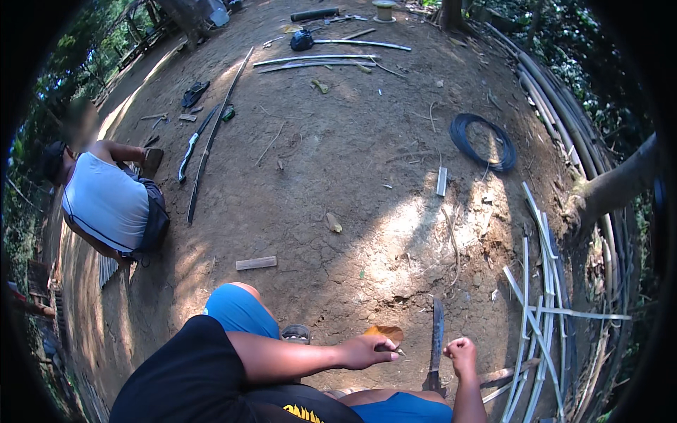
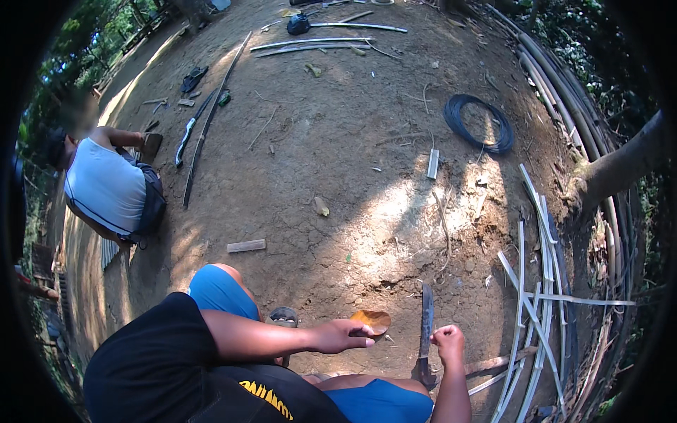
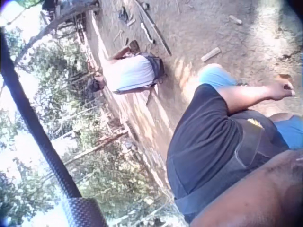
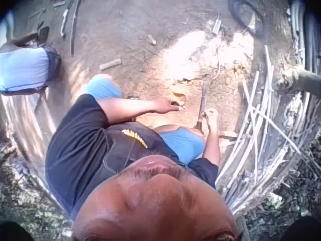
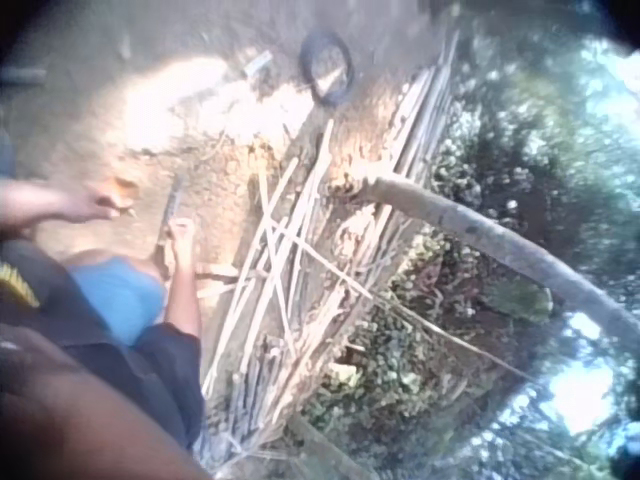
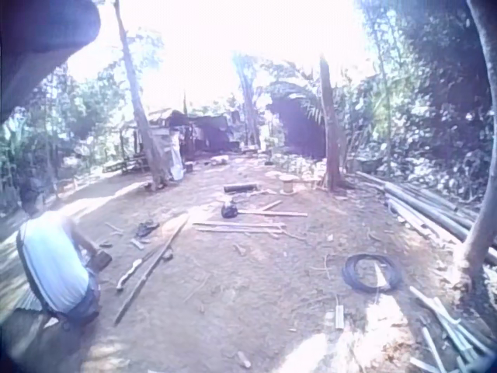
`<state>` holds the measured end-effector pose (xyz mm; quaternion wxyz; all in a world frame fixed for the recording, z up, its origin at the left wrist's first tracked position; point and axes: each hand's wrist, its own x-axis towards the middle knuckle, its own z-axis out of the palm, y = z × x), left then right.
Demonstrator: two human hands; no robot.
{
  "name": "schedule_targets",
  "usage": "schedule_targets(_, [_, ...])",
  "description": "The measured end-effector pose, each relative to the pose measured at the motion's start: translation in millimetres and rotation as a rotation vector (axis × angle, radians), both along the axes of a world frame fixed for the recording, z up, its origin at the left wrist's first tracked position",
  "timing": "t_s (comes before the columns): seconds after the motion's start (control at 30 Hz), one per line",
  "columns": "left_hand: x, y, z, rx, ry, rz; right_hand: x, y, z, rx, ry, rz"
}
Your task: The person splits pieces of bamboo using a machete, then uses the blade to shave and smooth the edges of the bamboo strips.
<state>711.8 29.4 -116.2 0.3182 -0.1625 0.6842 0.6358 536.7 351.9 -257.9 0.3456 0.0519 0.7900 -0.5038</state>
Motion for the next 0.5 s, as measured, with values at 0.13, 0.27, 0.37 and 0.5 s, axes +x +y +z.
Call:
schedule_targets(0.13, [5,15,8,0.097,0.033,-0.053,41,48,-15,0.094,-0.319,0.267])
schedule_targets(0.27, [10,17,8,0.101,0.152,-0.054,27,61,-7,0.241,-0.452,0.662])
schedule_targets(0.37, [10,18,6,0.121,0.2,-0.025,-16,-36,10,0.949,-0.022,1.551])
schedule_targets(0.5, [6,17,13,0.103,0.271,-0.029,-113,-286,142,0.322,0.553,0.724])
